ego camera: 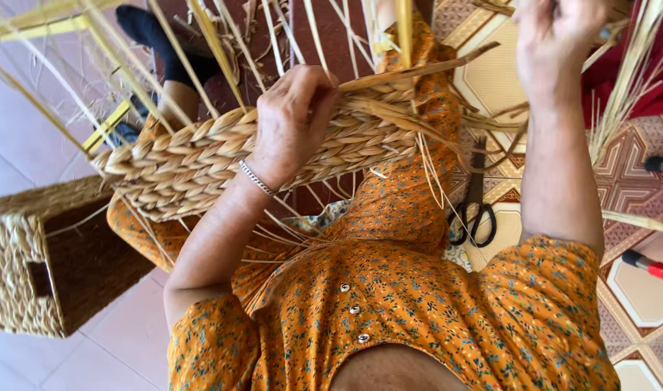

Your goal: The person weaves a basket by hand, interlacing dried plant strips through a vertical frame. They repeatedly pull and tighten the strips to form a tight woven pattern on the basket's side.

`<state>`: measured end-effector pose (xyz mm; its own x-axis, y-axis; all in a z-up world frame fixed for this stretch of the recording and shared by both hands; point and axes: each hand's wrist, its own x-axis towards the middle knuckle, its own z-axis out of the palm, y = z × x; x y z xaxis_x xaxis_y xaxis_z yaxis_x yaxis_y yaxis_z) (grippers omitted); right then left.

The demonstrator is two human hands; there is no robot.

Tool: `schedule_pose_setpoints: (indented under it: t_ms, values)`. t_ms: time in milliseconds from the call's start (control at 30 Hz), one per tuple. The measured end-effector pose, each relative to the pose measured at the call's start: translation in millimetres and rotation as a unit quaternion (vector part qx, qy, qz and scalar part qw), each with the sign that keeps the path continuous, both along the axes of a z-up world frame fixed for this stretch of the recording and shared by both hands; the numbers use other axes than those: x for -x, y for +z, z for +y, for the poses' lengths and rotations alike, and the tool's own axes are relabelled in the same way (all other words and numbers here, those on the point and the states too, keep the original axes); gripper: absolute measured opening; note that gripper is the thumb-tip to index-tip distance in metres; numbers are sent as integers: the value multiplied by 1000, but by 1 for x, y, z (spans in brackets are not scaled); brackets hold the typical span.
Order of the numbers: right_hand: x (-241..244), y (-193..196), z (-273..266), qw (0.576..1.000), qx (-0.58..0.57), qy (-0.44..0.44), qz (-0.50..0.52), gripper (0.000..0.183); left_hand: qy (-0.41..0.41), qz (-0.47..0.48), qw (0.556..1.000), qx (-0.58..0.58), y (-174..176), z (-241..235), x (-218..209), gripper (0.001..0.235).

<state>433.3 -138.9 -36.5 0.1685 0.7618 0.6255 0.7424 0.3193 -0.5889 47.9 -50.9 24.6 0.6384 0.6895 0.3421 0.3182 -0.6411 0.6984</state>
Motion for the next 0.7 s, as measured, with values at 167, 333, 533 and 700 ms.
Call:
schedule_pose_setpoints:
  t_ms: [167,333,533,700]
  values:
    - [146,71,4,980,159,117,-6,13,-22,-9,998,-53,-1,-6,8,19]
    - [176,76,15,981,78,95,-150,19,-27,-8,996,-86,-2,-13,14,19]
    - [171,54,20,967,104,111,-205,26,-42,11,987,-156,-9,-11,15,20]
    - [171,32,23,964,82,89,-237,28,-26,-10,997,-66,-15,-1,2,19]
